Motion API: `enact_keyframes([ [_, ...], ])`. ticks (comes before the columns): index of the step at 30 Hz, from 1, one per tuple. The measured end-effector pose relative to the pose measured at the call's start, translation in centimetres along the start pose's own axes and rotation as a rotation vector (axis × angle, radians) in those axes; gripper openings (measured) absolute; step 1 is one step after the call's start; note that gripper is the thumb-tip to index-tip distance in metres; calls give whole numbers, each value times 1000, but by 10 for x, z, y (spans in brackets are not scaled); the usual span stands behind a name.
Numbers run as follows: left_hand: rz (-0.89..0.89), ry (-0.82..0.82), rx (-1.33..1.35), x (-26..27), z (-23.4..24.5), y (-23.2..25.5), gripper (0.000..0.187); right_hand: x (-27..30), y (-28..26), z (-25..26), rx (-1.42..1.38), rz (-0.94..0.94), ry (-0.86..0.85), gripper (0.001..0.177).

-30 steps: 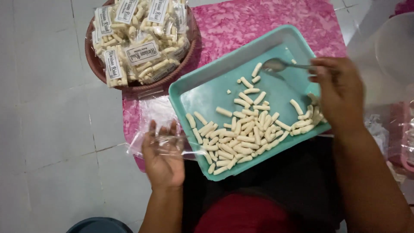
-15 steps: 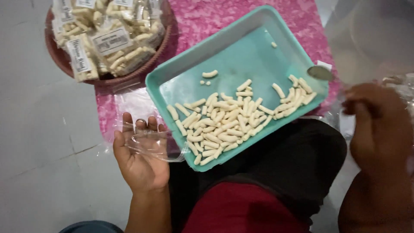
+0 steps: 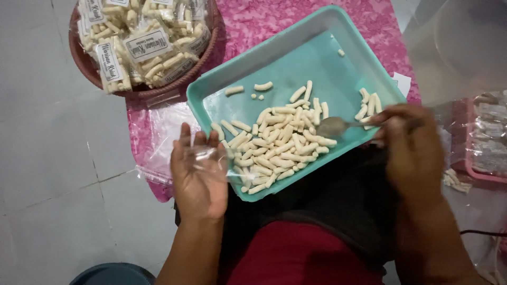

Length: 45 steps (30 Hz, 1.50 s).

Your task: Manually packaging small snacks into plastic bags with labels.

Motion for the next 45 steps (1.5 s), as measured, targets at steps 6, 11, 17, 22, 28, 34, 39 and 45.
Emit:
enact_keyframes([
  [6, 95, 47, -23, -25, -15, -24, 26, -21, 17, -16, -166, -150, -135, 13],
  [11, 170, 73, 92, -43, -12, -40, 27, -29, 54, -45, -521, -358, -206, 13],
  [17, 188, 77, 139, -55, -10, -52, 32, -43, 79, -38, -695, -515, -135, 16],
  [22, 180, 240, 51, -49, -28, -52, 34, -48, 61, -14, -694, -416, -6, 18],
  [28, 162, 184, 68, -53, -25, -64, 33, -59, -11, 1, -705, -230, 78, 9],
  [34, 151, 176, 93, -53, -23, -75, 36, -49, -76, -27, -532, -115, 24, 10],
  [39, 321, 89, 200, -53, -23, -78, 35, -30, -75, -35, 8, 545, -385, 27],
  [45, 478, 18, 344, -57, -14, -81, 34, -34, -28, -2, -107, 953, -583, 46],
])
Point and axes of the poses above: each hand's wrist, its own x-axis away from the middle knuckle, its own z-axis out of the back of the hand, y = z × x, the point moved 2 cm from there along -x, towards the middle knuckle, and after that the axes turned 2 degrees about -y, right-handed, at the moved point
